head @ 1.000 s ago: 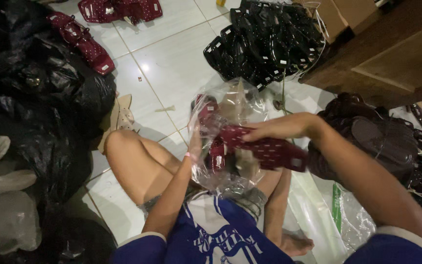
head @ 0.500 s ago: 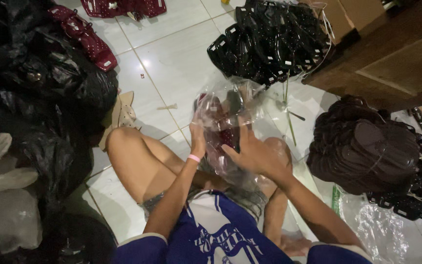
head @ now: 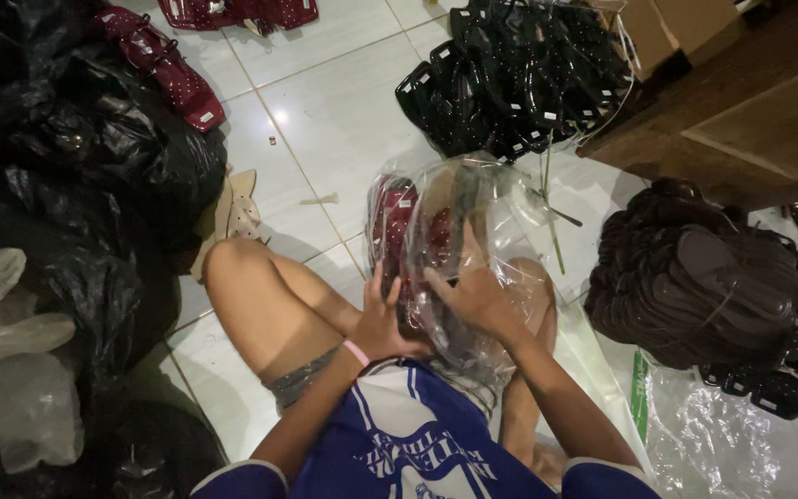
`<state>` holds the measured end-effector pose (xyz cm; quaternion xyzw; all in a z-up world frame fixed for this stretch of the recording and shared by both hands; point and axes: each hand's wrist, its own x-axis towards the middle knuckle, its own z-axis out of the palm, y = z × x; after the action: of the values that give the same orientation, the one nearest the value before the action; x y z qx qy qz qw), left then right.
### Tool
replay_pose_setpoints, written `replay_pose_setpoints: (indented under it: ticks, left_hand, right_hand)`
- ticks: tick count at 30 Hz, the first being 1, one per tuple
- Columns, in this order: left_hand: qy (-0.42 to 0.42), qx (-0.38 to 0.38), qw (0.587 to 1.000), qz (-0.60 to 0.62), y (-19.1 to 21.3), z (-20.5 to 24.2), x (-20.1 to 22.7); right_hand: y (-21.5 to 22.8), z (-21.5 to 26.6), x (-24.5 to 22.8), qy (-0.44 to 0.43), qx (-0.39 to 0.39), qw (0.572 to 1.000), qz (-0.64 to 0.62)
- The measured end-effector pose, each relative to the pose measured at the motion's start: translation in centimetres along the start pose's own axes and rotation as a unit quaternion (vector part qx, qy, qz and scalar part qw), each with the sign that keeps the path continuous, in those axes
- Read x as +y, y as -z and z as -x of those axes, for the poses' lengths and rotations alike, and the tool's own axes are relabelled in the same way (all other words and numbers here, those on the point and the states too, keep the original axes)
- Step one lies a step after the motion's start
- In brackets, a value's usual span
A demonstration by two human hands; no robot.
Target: The person sits on the floor and packs pairs of red high-heeled shoes into clear plastic bags. They place a cardboard insert between the shoes before sealing them inside the bags.
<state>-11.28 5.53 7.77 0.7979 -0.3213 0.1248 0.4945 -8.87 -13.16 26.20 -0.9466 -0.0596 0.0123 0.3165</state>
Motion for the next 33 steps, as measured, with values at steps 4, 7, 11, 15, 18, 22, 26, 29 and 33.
replay_pose_setpoints:
  ticks: [4,7,11,15,18,22,26,29,33]
  left_hand:
    - [0.040,0.062,0.997,-0.007,-1.6,-0.7,-0.2]
    - [0.055,0.077,0.995,-0.006,-2.0,-1.3,-0.9]
    - [0.087,0.060,0.992,-0.065,-1.3,-1.3,-1.4]
    - [0.096,0.038,0.988,-0.113,-0.8,-1.8,-1.7]
    - [0.081,0.068,0.988,-0.116,-0.9,-2.3,-1.5]
    - [0.107,0.045,0.988,-0.101,-0.4,-2.8,-1.1]
    - [0.096,0.043,0.989,-0.109,0.4,-3.3,-0.7]
    - [0.097,0.026,0.991,-0.084,0.2,-3.3,-0.9]
    - [0.110,0.042,0.986,-0.114,-0.9,-2.7,-1.6]
  right_hand:
    - [0.3,0.7,-0.8,-0.119,-0.063,0.989,-0.056]
    - [0.4,1.3,-1.4,-0.180,-0.105,0.976,-0.062]
    - [0.2,1.0,-1.4,-0.118,-0.053,0.992,-0.007]
    - [0.3,-1.2,-1.6,-0.019,0.013,1.000,0.021]
    - [-0.3,-3.4,-2.1,-0.314,-0.181,0.924,0.123]
    - [-1.6,-4.5,-2.3,-0.158,-0.034,0.971,0.179]
    - [-2.1,-4.0,-1.5,-0.102,0.051,0.984,0.140]
    - [-2.2,-4.0,-0.7,-0.225,-0.056,0.967,0.103]
    - [-3.1,-3.9,-0.8,-0.048,-0.040,0.956,0.285]
